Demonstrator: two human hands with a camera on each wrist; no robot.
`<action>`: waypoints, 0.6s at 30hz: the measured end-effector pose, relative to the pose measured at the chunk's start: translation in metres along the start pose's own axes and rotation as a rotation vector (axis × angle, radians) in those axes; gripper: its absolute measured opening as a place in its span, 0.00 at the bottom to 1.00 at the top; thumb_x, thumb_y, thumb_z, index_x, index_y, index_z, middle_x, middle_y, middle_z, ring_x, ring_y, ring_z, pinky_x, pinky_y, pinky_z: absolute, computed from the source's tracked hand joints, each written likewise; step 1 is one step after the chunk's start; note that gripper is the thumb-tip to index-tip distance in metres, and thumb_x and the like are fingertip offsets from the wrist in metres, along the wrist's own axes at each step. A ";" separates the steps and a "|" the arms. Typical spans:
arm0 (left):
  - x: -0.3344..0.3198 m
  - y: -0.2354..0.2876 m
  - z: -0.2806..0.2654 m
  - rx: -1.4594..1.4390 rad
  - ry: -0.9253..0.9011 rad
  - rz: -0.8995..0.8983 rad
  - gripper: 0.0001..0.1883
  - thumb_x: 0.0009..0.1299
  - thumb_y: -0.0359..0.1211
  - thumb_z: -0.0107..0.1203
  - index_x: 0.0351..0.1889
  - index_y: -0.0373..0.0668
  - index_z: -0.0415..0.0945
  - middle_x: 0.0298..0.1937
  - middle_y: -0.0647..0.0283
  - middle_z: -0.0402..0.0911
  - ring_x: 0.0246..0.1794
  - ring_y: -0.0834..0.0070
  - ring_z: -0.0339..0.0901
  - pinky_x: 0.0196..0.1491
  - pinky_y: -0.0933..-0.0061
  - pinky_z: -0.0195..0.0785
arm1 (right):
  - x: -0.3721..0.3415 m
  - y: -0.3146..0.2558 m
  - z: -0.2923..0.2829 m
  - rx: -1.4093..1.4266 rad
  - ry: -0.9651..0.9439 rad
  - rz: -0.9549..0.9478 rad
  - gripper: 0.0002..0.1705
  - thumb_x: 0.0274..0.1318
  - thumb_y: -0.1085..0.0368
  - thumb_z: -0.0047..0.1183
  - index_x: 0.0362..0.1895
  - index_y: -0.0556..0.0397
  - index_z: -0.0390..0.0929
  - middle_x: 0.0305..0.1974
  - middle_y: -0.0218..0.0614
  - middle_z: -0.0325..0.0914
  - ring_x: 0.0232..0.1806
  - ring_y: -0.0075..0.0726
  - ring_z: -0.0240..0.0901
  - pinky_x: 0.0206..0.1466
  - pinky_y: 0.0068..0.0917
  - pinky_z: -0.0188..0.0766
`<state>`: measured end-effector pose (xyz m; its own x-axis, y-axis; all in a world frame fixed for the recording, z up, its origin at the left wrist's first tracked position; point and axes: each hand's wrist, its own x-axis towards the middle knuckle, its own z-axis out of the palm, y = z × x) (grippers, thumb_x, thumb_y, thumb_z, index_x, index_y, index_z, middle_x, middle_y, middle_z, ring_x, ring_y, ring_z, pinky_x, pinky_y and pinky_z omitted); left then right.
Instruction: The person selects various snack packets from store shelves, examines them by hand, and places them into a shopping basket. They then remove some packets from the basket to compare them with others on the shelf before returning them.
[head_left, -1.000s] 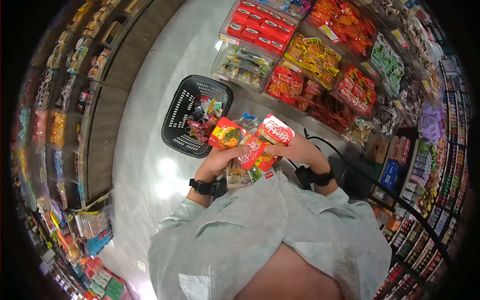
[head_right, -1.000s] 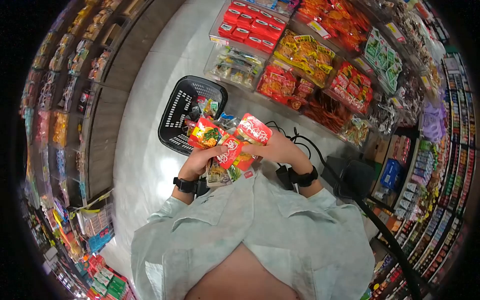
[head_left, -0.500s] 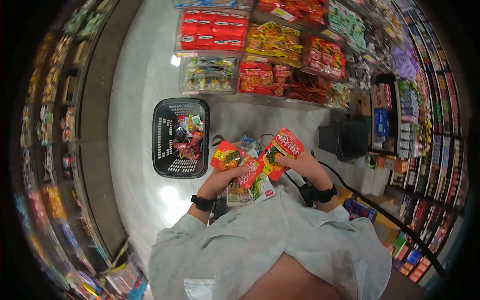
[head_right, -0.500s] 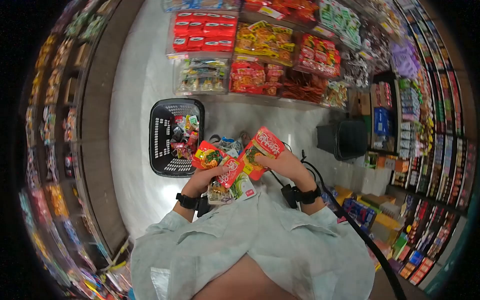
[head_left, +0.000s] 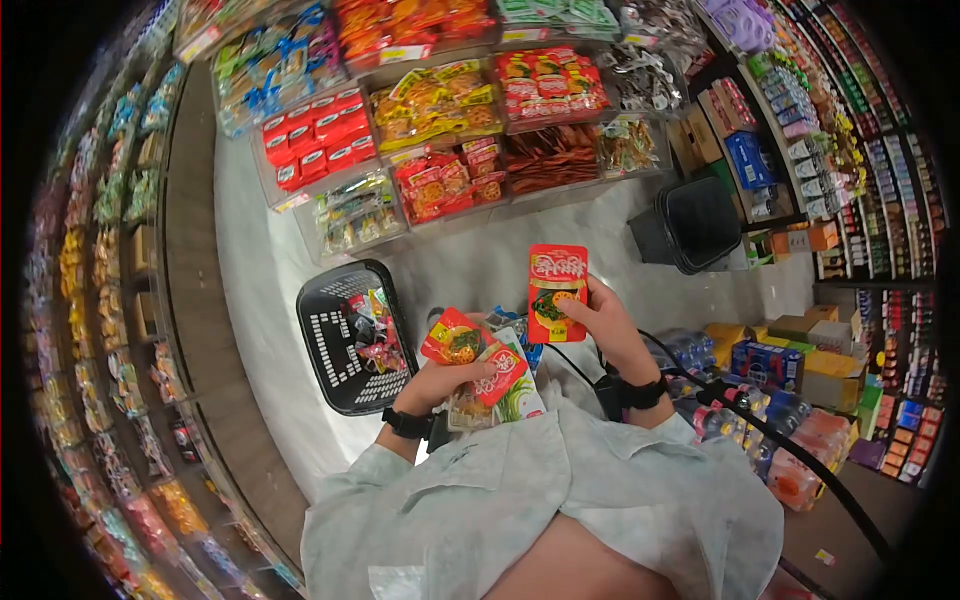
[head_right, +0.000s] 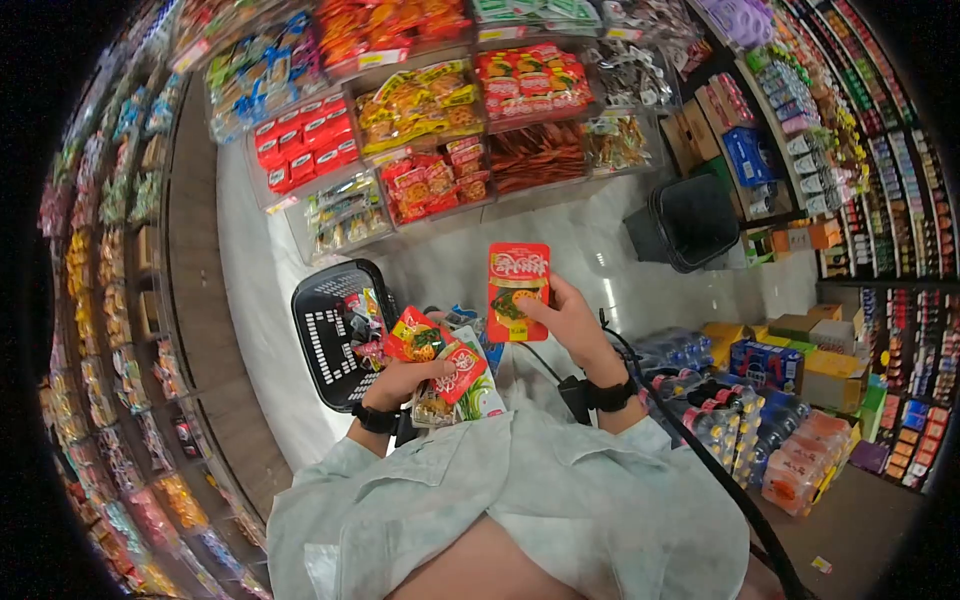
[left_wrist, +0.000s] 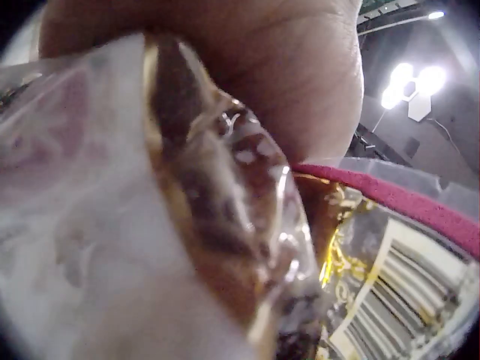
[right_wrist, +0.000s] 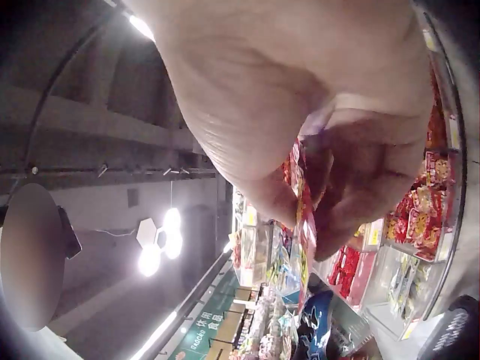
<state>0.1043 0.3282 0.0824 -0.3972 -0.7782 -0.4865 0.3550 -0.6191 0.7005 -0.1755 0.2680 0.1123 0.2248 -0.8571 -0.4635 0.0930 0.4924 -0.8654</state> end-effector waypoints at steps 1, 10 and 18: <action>0.007 0.000 0.011 0.006 -0.001 -0.001 0.42 0.61 0.25 0.71 0.73 0.41 0.61 0.56 0.66 0.79 0.59 0.75 0.76 0.62 0.68 0.71 | 0.002 -0.002 -0.013 0.038 -0.005 0.004 0.25 0.63 0.67 0.63 0.62 0.59 0.73 0.55 0.34 0.81 0.54 0.26 0.78 0.60 0.29 0.75; 0.071 -0.014 0.113 0.000 0.096 -0.149 0.30 0.65 0.24 0.67 0.65 0.42 0.70 0.56 0.66 0.81 0.54 0.76 0.79 0.58 0.70 0.74 | 0.024 -0.005 -0.142 -0.053 -0.021 -0.079 0.32 0.56 0.71 0.63 0.65 0.60 0.68 0.54 0.37 0.80 0.54 0.28 0.78 0.60 0.30 0.75; 0.127 -0.009 0.171 0.119 -0.002 -0.187 0.33 0.62 0.22 0.69 0.65 0.41 0.69 0.53 0.64 0.82 0.52 0.75 0.80 0.57 0.70 0.75 | 0.020 0.004 -0.228 -0.118 0.119 -0.130 0.35 0.54 0.68 0.66 0.64 0.60 0.64 0.50 0.37 0.80 0.52 0.28 0.78 0.57 0.29 0.75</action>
<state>-0.0940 0.2532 0.1035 -0.4483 -0.6507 -0.6129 0.1727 -0.7358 0.6548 -0.3917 0.2186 0.0561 0.1014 -0.9277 -0.3592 -0.0023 0.3608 -0.9326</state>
